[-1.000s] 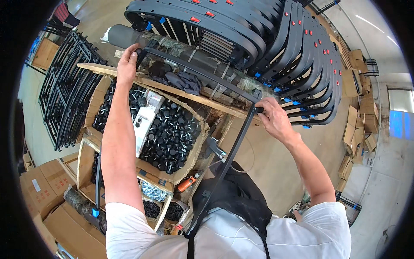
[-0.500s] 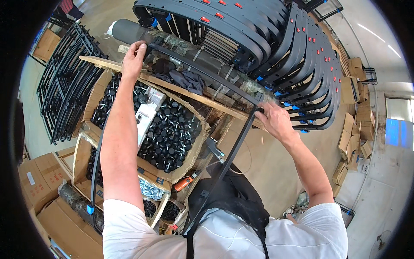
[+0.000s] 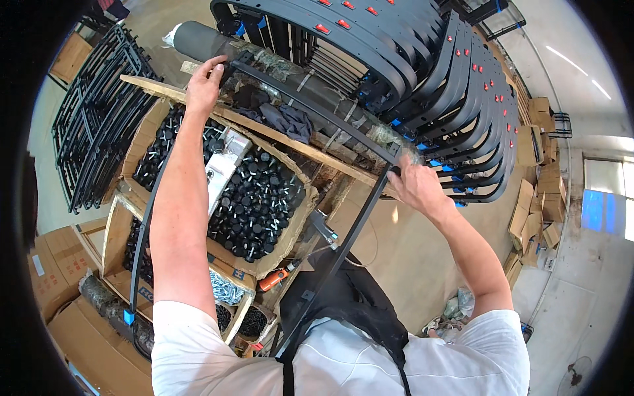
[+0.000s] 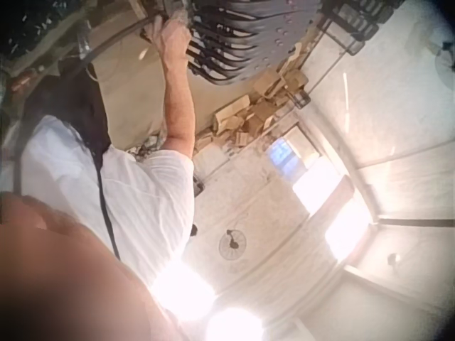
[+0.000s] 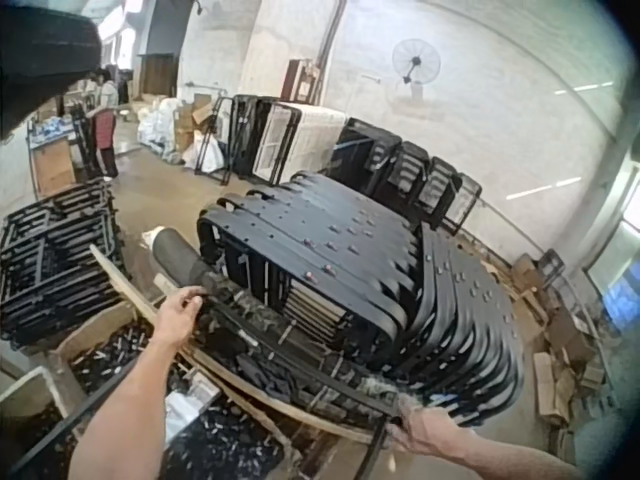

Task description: Assembling parts of a metal equipment frame, including wiring and securing components with a power drill.

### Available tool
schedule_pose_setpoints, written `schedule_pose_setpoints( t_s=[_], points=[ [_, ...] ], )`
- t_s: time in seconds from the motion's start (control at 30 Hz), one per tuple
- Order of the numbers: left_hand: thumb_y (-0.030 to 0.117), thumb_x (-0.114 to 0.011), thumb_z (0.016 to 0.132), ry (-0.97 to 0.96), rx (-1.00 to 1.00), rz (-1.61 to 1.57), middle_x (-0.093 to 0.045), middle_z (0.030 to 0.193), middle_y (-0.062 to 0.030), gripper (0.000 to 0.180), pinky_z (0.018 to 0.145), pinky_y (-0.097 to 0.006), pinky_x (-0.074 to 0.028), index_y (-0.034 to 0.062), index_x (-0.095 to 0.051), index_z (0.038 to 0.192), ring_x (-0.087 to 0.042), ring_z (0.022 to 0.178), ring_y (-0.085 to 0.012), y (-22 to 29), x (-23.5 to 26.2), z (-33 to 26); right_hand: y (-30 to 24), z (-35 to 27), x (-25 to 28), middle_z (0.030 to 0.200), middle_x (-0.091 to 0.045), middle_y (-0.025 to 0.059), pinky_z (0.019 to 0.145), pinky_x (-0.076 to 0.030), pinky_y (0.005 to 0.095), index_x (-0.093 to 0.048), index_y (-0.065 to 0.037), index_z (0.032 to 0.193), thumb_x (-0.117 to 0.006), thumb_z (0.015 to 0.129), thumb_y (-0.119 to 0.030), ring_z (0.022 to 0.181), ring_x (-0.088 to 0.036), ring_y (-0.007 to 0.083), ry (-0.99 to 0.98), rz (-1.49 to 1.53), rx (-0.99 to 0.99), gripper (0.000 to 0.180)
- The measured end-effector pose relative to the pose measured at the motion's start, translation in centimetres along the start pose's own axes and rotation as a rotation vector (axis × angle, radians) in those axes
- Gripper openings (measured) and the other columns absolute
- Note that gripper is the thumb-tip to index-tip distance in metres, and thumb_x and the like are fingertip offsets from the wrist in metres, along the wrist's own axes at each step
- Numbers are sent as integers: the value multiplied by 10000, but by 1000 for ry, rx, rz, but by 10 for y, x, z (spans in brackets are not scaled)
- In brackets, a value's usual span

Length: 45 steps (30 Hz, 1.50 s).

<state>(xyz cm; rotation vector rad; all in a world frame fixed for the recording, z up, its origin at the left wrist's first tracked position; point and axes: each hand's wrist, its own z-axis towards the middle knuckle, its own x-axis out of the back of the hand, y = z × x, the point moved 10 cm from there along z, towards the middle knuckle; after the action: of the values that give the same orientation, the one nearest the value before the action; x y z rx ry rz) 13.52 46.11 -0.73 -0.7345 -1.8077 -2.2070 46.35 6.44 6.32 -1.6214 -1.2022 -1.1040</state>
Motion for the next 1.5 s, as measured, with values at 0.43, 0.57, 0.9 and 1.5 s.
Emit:
schedule_pose_setpoints(
  t_s=[0.43,0.57,0.9,1.5],
  points=[
    [269,-687,1011,78,-82,-111,-748,1223,-86,382,992,-340,-522,154,-686,1374,-701,1100,-210,-5,9,-3,-55,-13,45,724,-717,142,695,-591,484,-717,-45,904,-781,816,-388,723,-734,368,168,-218,206,360],
    [315,-656,1029,45,26,69,-719,1218,-116,350,987,-362,-530,151,-708,1333,-698,1093,-250,-2,-2,-11,-5,-10,3,739,-726,148,619,-561,485,-720,-71,808,-698,831,-231,717,-738,357,-115,-415,67,163],
    [439,-625,1022,2,26,-21,-709,1368,-114,458,1094,-411,-486,221,-655,1423,-645,1309,-314,-3,-7,1,-22,5,13,767,-710,148,649,-557,462,-665,-49,976,-687,857,-184,750,-737,327,-143,-477,150,181],
    [473,-673,987,478,2,509,-735,1183,-249,543,967,-502,-560,39,-607,1307,-717,1101,-403,-8,146,-6,-36,16,-7,828,-708,227,621,-579,456,-561,14,995,-656,1010,-292,727,-729,385,-37,-277,85,321]
  ],
)
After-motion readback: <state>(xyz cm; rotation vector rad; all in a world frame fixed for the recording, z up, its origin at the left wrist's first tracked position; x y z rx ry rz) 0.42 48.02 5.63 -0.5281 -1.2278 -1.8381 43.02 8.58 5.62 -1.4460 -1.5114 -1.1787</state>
